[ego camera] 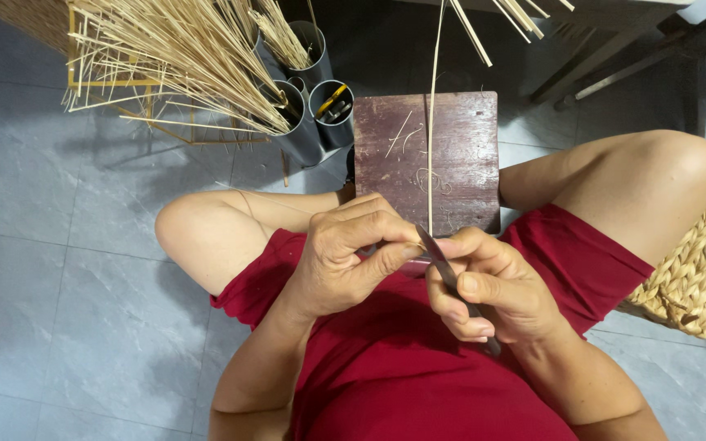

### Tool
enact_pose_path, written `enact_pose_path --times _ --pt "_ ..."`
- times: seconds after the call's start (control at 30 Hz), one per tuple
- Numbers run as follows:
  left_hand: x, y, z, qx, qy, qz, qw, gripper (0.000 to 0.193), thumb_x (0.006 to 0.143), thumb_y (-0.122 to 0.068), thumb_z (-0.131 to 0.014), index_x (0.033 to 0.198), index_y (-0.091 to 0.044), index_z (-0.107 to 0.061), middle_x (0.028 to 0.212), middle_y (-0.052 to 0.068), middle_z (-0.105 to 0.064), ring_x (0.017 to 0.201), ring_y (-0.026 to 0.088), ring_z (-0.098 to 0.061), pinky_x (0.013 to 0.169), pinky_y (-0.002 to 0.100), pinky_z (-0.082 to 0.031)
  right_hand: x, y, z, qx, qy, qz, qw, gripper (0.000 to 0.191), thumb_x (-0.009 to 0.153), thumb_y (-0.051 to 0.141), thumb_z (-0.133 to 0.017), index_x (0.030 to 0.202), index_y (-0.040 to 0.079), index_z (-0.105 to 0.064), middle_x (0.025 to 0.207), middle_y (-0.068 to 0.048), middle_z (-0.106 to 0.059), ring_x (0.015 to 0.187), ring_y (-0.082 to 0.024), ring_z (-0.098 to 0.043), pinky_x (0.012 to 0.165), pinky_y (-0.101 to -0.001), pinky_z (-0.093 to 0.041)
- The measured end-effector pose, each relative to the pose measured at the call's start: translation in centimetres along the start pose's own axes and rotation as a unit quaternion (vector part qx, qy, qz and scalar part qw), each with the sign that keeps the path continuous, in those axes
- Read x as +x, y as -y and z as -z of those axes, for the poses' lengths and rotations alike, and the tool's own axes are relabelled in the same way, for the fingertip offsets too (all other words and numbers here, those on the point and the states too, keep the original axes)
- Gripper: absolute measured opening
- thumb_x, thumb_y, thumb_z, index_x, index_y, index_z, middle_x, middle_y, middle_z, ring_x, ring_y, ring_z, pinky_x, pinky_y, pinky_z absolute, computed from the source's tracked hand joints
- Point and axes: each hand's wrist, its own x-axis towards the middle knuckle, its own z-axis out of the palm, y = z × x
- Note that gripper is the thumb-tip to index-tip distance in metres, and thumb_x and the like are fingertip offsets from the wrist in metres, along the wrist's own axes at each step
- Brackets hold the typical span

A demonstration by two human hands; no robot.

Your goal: The person sits on the floor and uses a small knife to split thin bamboo sticks lengthwise into narrow strips, working over a small wooden board on their lap. They repeatedly peel and separate the split strips, set finished strips aside, and take new sticks from a bundle in a container.

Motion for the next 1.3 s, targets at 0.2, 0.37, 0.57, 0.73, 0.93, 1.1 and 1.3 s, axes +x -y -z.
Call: enact_pose_path --times 0.2,0.37,0.57,0.73,0.93,1.1,1.3 --pt "-0.01 0.02 0.24 -0.006 0.014 -0.004 1.000 0.005 0.096 -0.006 -0.075 0.097 -0.004 -0.071 0.089 0.003 -0.072 0.081 0.014 -0.065 0.073 0.027 -0.051 0.02 -0.01 -0.07 0.001 -0.003 -0.003 1.000 0.034 0.110 0.011 -0.059 0.144 0.012 -0.057 0.086 -0.017 -0.057 0.056 -0.013 -0.044 0.045 -0.0252 -0.037" --pt "0.02 -0.01 0.36 -0.009 0.022 0.014 1.000 0.004 0.096 -0.005 -0.075 0.096 -0.004 -0.071 0.085 0.003 -0.071 0.079 0.013 -0.065 0.069 0.026 -0.050 0.16 0.03 -0.04 -0.006 -0.002 -0.003 1.000 0.032 0.110 0.011 -0.059 0.142 0.010 -0.056 0.086 -0.017 -0.057 0.055 -0.013 -0.044 0.045 -0.0253 -0.038" --pt "-0.04 -0.12 0.60 -0.020 0.032 0.016 0.999 0.003 0.097 -0.004 -0.075 0.096 -0.004 -0.072 0.086 0.003 -0.071 0.081 0.013 -0.067 0.069 0.026 -0.052 0.32 -0.02 0.10 0.000 0.015 -0.012 1.000 0.032 0.111 0.011 -0.058 0.143 0.010 -0.054 0.086 -0.018 -0.057 0.056 -0.013 -0.044 0.046 -0.0243 -0.038" --pt "-0.02 -0.24 0.74 -0.022 0.037 0.034 0.999 0.002 0.096 -0.004 -0.074 0.096 -0.004 -0.072 0.086 0.003 -0.071 0.080 0.013 -0.068 0.069 0.025 -0.053 0.46 -0.05 0.21 0.003 0.017 -0.017 1.000 0.031 0.111 0.011 -0.058 0.141 0.011 -0.053 0.086 -0.018 -0.057 0.056 -0.012 -0.044 0.046 -0.0245 -0.038" --pt "0.13 -0.20 0.77 -0.009 0.044 0.028 0.999 0.005 0.094 -0.003 -0.077 0.095 -0.004 -0.072 0.086 0.004 -0.071 0.081 0.014 -0.068 0.070 0.026 -0.053 0.76 0.13 0.15 -0.008 0.009 -0.020 1.000 0.028 0.110 0.013 -0.059 0.137 0.011 -0.054 0.085 -0.018 -0.057 0.053 -0.012 -0.043 0.044 -0.0245 -0.037" --pt "0.02 0.00 0.86 -0.022 0.050 0.026 0.998 0.005 0.093 -0.002 -0.077 0.097 -0.004 -0.073 0.087 0.004 -0.071 0.081 0.014 -0.069 0.070 0.026 -0.053 0.89 0.04 -0.06 -0.027 0.012 -0.019 0.999 0.027 0.110 0.014 -0.060 0.136 0.013 -0.053 0.084 -0.019 -0.059 0.053 -0.012 -0.044 0.043 -0.0243 -0.036" --pt "-0.06 0.22 0.64 -0.052 0.050 0.067 0.995 0.004 0.095 -0.003 -0.076 0.099 -0.003 -0.073 0.088 0.004 -0.071 0.079 0.012 -0.070 0.068 0.025 -0.054 0.87 0.17 -0.18 -0.053 0.009 -0.003 0.999 0.028 0.111 0.015 -0.060 0.138 0.012 -0.053 0.086 -0.020 -0.060 0.054 -0.012 -0.044 0.046 -0.0248 -0.038"
